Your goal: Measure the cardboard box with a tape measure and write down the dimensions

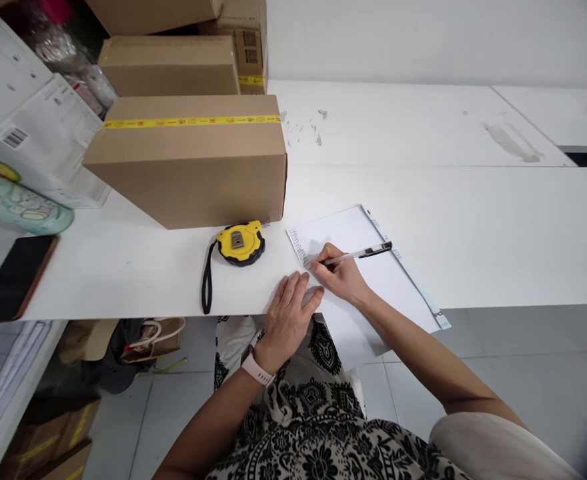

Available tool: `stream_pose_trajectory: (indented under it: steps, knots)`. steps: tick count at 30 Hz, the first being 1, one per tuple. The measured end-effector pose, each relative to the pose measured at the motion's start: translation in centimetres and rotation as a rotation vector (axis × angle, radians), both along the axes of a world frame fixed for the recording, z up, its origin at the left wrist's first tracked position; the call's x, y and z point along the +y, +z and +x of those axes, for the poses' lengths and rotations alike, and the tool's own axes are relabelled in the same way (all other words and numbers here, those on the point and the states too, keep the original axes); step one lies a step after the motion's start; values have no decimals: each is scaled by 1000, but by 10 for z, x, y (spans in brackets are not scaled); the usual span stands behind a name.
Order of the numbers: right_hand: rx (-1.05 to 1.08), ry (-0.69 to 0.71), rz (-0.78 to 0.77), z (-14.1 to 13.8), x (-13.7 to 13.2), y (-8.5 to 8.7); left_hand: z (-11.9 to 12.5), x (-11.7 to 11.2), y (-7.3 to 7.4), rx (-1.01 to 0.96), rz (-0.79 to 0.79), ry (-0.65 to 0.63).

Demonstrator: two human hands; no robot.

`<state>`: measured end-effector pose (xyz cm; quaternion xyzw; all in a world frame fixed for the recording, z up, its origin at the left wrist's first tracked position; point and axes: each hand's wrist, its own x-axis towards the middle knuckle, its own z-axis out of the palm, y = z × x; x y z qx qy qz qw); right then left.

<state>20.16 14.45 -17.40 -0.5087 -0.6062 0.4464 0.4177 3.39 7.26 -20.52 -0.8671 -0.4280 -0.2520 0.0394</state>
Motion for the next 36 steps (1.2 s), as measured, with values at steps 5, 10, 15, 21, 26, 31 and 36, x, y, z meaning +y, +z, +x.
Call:
stream_pose_trajectory:
  steps: [5,10,15,21,26,31,36]
  knots:
    - [-28,-4,12,1,0,0,1,0,-1,-8,23,8]
    - [-37,3,20,1,1,-1,1,0,-1,-5,18,10]
    - [-13,6,3,0,1,0,1,0,0,-4,11,4]
    - [-1,3,3,0,0,1,0,0,-1,-3,13,5]
    - [6,-24,-4,0,0,1,0,0,-2,-16,27,1]
    - [-3,-22,19,0,1,0,1,0,-3,-26,25,-2]
    - [14,-14,35,0,1,-1,1,0,-3,-29,24,-4]
